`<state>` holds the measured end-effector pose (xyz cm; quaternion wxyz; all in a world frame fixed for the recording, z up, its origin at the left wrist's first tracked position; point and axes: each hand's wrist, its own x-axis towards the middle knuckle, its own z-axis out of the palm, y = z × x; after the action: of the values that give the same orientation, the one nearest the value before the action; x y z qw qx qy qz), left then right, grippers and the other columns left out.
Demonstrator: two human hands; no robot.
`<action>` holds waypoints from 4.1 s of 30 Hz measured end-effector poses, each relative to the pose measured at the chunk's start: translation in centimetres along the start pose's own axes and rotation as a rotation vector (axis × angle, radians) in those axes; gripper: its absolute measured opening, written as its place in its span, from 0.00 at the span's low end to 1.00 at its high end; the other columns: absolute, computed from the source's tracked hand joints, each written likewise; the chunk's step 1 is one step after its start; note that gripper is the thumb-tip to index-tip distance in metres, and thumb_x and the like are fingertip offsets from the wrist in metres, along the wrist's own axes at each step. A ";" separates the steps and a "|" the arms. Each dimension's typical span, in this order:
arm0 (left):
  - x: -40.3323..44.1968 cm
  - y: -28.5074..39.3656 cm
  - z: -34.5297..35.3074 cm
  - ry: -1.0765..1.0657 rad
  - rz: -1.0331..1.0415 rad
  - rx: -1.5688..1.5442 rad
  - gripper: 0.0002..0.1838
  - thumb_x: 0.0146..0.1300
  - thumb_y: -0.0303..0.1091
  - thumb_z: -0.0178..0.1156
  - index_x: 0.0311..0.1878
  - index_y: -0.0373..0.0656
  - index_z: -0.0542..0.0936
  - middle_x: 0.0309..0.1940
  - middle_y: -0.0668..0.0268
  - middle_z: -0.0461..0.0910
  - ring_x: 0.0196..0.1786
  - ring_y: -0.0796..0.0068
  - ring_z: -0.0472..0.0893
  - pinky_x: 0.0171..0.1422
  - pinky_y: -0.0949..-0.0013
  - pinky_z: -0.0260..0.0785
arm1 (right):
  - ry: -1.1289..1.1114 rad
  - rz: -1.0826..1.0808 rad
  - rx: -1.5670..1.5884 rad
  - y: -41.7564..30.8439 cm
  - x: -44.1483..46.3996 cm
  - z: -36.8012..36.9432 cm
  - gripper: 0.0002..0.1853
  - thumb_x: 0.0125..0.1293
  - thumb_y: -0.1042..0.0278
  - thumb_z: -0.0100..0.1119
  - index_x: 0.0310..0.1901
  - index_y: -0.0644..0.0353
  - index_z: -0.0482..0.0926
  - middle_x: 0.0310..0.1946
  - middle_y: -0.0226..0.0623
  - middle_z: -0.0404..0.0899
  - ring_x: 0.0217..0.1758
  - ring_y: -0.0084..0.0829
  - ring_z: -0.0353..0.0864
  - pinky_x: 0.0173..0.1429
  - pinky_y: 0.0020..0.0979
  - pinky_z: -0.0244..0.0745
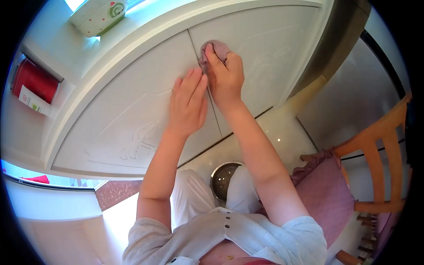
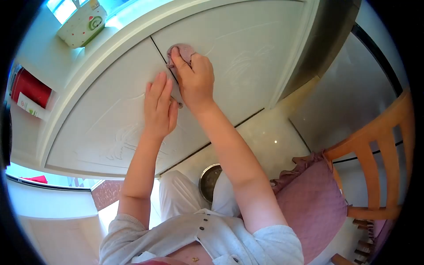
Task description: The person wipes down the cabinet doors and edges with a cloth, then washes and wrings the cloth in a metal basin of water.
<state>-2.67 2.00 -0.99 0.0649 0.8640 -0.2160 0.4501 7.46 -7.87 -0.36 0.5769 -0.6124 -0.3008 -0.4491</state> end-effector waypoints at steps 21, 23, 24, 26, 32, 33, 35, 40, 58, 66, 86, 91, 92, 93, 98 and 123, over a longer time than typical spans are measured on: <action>-6.9 -0.8 -1.2 0.438 -0.166 -0.105 0.17 0.56 0.17 0.50 0.49 0.39 0.76 0.52 0.53 0.74 0.51 0.56 0.74 0.56 0.59 0.66 | -0.140 -0.409 -0.061 -4.1 -5.3 1.4 0.11 0.43 0.70 0.65 0.32 0.58 0.84 0.39 0.32 0.76 0.39 0.35 0.74 0.40 0.35 0.69; -7.0 -0.6 -1.4 0.421 -0.154 -0.104 0.16 0.56 0.18 0.50 0.48 0.39 0.77 0.52 0.53 0.74 0.52 0.56 0.74 0.56 0.59 0.66 | -0.135 -0.410 -0.141 -4.4 -6.1 1.3 0.04 0.45 0.70 0.63 0.25 0.55 0.80 0.44 0.31 0.77 0.49 0.33 0.74 0.50 0.35 0.70; -7.0 -0.6 -1.5 0.421 -0.155 -0.101 0.16 0.56 0.18 0.50 0.48 0.39 0.77 0.52 0.53 0.74 0.52 0.56 0.74 0.56 0.59 0.66 | -0.136 -0.410 -0.138 -4.4 -6.5 1.3 0.04 0.45 0.70 0.63 0.25 0.55 0.80 0.44 0.31 0.77 0.49 0.33 0.74 0.50 0.35 0.70; -6.9 -0.6 -1.7 0.394 -0.158 -0.098 0.16 0.56 0.18 0.51 0.48 0.38 0.78 0.53 0.52 0.74 0.53 0.56 0.74 0.57 0.58 0.66 | -0.122 -0.408 -0.175 -4.5 -7.2 1.5 0.03 0.46 0.69 0.62 0.25 0.55 0.80 0.45 0.31 0.77 0.51 0.32 0.74 0.52 0.34 0.69; -6.6 -0.2 -1.8 0.290 -0.206 -0.044 0.16 0.57 0.22 0.52 0.49 0.37 0.79 0.54 0.52 0.75 0.56 0.53 0.74 0.62 0.55 0.64 | -0.108 -0.413 -0.294 -4.2 -10.0 1.9 0.05 0.51 0.67 0.61 0.29 0.55 0.82 0.46 0.31 0.79 0.51 0.29 0.75 0.52 0.30 0.67; -6.5 -0.2 -1.6 0.288 -0.207 -0.046 0.16 0.57 0.22 0.52 0.49 0.37 0.79 0.54 0.52 0.75 0.56 0.53 0.74 0.62 0.55 0.64 | -0.109 -0.411 -0.295 -4.3 -10.3 1.9 0.05 0.51 0.67 0.61 0.29 0.55 0.82 0.46 0.31 0.79 0.51 0.29 0.75 0.52 0.30 0.67; -6.7 -0.3 -1.5 0.263 -0.161 -0.101 0.18 0.58 0.24 0.52 0.52 0.36 0.78 0.57 0.52 0.75 0.59 0.52 0.74 0.67 0.53 0.60 | -0.124 -0.327 -0.319 -4.3 -11.0 1.9 0.05 0.53 0.68 0.61 0.31 0.56 0.83 0.47 0.30 0.80 0.51 0.28 0.76 0.51 0.29 0.65; -7.0 0.4 -1.8 0.094 -0.193 -0.088 0.22 0.60 0.24 0.47 0.59 0.34 0.74 0.63 0.51 0.71 0.68 0.52 0.68 0.75 0.49 0.48 | -0.168 -0.237 -0.296 -3.4 -12.7 1.3 0.06 0.54 0.67 0.61 0.33 0.55 0.84 0.43 0.29 0.80 0.46 0.27 0.77 0.45 0.29 0.67; -8.8 0.4 1.2 -0.166 -0.281 0.176 0.29 0.62 0.28 0.49 0.69 0.45 0.67 0.73 0.65 0.59 0.79 0.61 0.46 0.78 0.53 0.18 | -0.002 0.734 0.370 -1.5 -9.9 -1.9 0.10 0.68 0.66 0.57 0.38 0.65 0.79 0.37 0.41 0.75 0.38 0.29 0.72 0.39 0.27 0.66; -8.7 0.7 1.3 -0.174 -0.292 0.218 0.30 0.60 0.29 0.52 0.69 0.46 0.68 0.73 0.68 0.61 0.78 0.64 0.51 0.78 0.53 0.20 | -0.014 0.430 0.117 -0.7 -12.6 -1.0 0.09 0.67 0.66 0.58 0.36 0.65 0.79 0.31 0.37 0.79 0.32 0.33 0.74 0.38 0.32 0.69; -8.2 1.3 0.4 -0.256 -0.340 0.154 0.28 0.63 0.31 0.50 0.69 0.46 0.69 0.74 0.63 0.58 0.79 0.58 0.46 0.77 0.51 0.17 | -0.038 0.391 -0.130 -2.1 -12.7 -1.4 0.08 0.60 0.80 0.58 0.41 0.63 0.81 0.36 0.37 0.79 0.39 0.37 0.77 0.42 0.35 0.74; -8.2 1.4 0.8 -0.243 -0.323 0.188 0.28 0.62 0.31 0.51 0.69 0.48 0.68 0.74 0.63 0.58 0.78 0.58 0.47 0.77 0.49 0.20 | -0.017 0.309 -0.114 -3.9 -9.1 -1.4 0.15 0.56 0.84 0.57 0.47 0.64 0.79 0.41 0.38 0.78 0.42 0.38 0.77 0.44 0.35 0.75; -8.1 1.4 0.7 -0.253 -0.337 0.173 0.29 0.62 0.31 0.51 0.69 0.48 0.68 0.74 0.63 0.58 0.78 0.58 0.47 0.77 0.49 0.20 | -0.053 0.294 -0.141 -3.9 -8.9 -1.2 0.16 0.57 0.84 0.56 0.48 0.65 0.79 0.41 0.38 0.78 0.43 0.38 0.77 0.43 0.35 0.75; -8.1 1.3 0.6 -0.251 -0.337 0.175 0.29 0.62 0.31 0.51 0.69 0.48 0.68 0.74 0.63 0.58 0.78 0.58 0.47 0.77 0.49 0.20 | -0.052 0.292 -0.140 -3.8 -9.1 -1.2 0.16 0.57 0.84 0.56 0.48 0.65 0.79 0.41 0.38 0.78 0.43 0.38 0.77 0.43 0.35 0.75; -8.2 1.2 0.5 -0.246 -0.331 0.140 0.28 0.62 0.32 0.51 0.68 0.48 0.69 0.74 0.63 0.58 0.78 0.57 0.47 0.77 0.48 0.20 | -0.122 0.363 -0.236 -3.0 -12.3 -1.4 0.17 0.57 0.85 0.55 0.48 0.63 0.78 0.39 0.38 0.76 0.42 0.41 0.76 0.44 0.36 0.73; -8.4 1.2 3.0 -0.225 -0.289 0.319 0.30 0.67 0.42 0.52 0.69 0.38 0.64 0.76 0.57 0.50 0.79 0.54 0.39 0.75 0.44 0.15 | -0.027 0.153 -0.268 5.3 -11.0 -3.4 0.21 0.58 0.84 0.57 0.54 0.59 0.77 0.56 0.45 0.75 0.60 0.46 0.73 0.59 0.36 0.71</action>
<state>-5.15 2.60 -9.62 -0.0331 0.9300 -0.0220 0.3655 6.93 -10.33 -12.77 0.5185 -0.7109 -0.1985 -0.4316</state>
